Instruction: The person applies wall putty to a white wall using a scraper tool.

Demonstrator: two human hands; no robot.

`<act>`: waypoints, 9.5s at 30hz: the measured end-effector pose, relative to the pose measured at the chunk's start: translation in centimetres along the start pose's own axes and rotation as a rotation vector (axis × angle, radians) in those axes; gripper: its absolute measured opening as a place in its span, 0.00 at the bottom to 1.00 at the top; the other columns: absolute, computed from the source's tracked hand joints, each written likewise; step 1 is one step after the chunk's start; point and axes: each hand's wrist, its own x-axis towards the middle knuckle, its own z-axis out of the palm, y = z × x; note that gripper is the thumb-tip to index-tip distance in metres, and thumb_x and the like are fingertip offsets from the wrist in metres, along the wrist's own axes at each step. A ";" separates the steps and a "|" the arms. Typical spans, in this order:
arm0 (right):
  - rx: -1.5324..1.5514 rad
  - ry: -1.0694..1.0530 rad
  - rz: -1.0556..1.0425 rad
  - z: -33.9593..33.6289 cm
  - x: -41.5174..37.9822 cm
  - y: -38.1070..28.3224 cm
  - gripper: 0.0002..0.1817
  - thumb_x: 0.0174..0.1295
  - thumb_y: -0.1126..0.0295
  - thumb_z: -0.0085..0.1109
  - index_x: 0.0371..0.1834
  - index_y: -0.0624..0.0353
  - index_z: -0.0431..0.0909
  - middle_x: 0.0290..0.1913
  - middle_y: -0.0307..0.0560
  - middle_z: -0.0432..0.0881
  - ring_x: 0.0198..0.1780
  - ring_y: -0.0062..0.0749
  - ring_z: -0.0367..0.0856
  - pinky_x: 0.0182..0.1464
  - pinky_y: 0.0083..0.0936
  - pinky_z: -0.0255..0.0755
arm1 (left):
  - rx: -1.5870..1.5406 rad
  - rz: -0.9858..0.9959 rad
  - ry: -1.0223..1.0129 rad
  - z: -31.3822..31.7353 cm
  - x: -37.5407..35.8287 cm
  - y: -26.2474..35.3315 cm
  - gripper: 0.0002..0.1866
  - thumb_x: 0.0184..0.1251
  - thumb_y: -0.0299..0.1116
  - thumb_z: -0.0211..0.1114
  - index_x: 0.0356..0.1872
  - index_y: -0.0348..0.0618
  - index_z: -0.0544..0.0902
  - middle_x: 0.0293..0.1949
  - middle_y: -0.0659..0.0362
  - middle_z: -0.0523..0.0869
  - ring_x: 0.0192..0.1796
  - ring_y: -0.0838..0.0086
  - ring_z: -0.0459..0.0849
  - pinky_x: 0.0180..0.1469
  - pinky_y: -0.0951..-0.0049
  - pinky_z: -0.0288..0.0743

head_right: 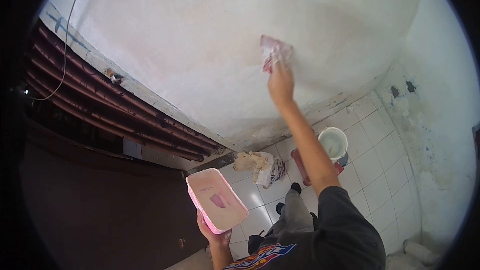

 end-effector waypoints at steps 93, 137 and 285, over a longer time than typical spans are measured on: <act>0.338 0.219 0.175 4.8 -3.2 -7.1 0.32 0.59 0.85 0.47 0.71 0.67 0.60 0.70 0.64 0.64 0.72 0.51 0.63 0.72 0.38 0.57 | -0.066 0.083 -0.161 5.6 4.5 -1.5 0.35 0.73 0.64 0.39 0.72 0.52 0.59 0.67 0.60 0.69 0.66 0.61 0.72 0.64 0.53 0.70; 0.274 0.132 0.210 1.0 -0.8 -2.5 0.23 0.64 0.79 0.48 0.64 0.68 0.68 0.57 0.67 0.77 0.58 0.56 0.77 0.58 0.39 0.71 | -0.106 0.141 -0.103 5.7 6.1 -0.6 0.33 0.73 0.61 0.44 0.71 0.54 0.60 0.65 0.60 0.70 0.62 0.61 0.76 0.53 0.50 0.81; 0.879 -0.551 0.464 -14.2 -4.8 -20.3 0.11 0.68 0.71 0.56 0.49 0.65 0.74 0.40 0.38 0.82 0.40 0.16 0.78 0.43 0.22 0.74 | 0.028 0.092 -0.309 7.2 10.8 5.8 0.32 0.78 0.57 0.36 0.72 0.45 0.59 0.68 0.56 0.68 0.68 0.63 0.70 0.69 0.62 0.63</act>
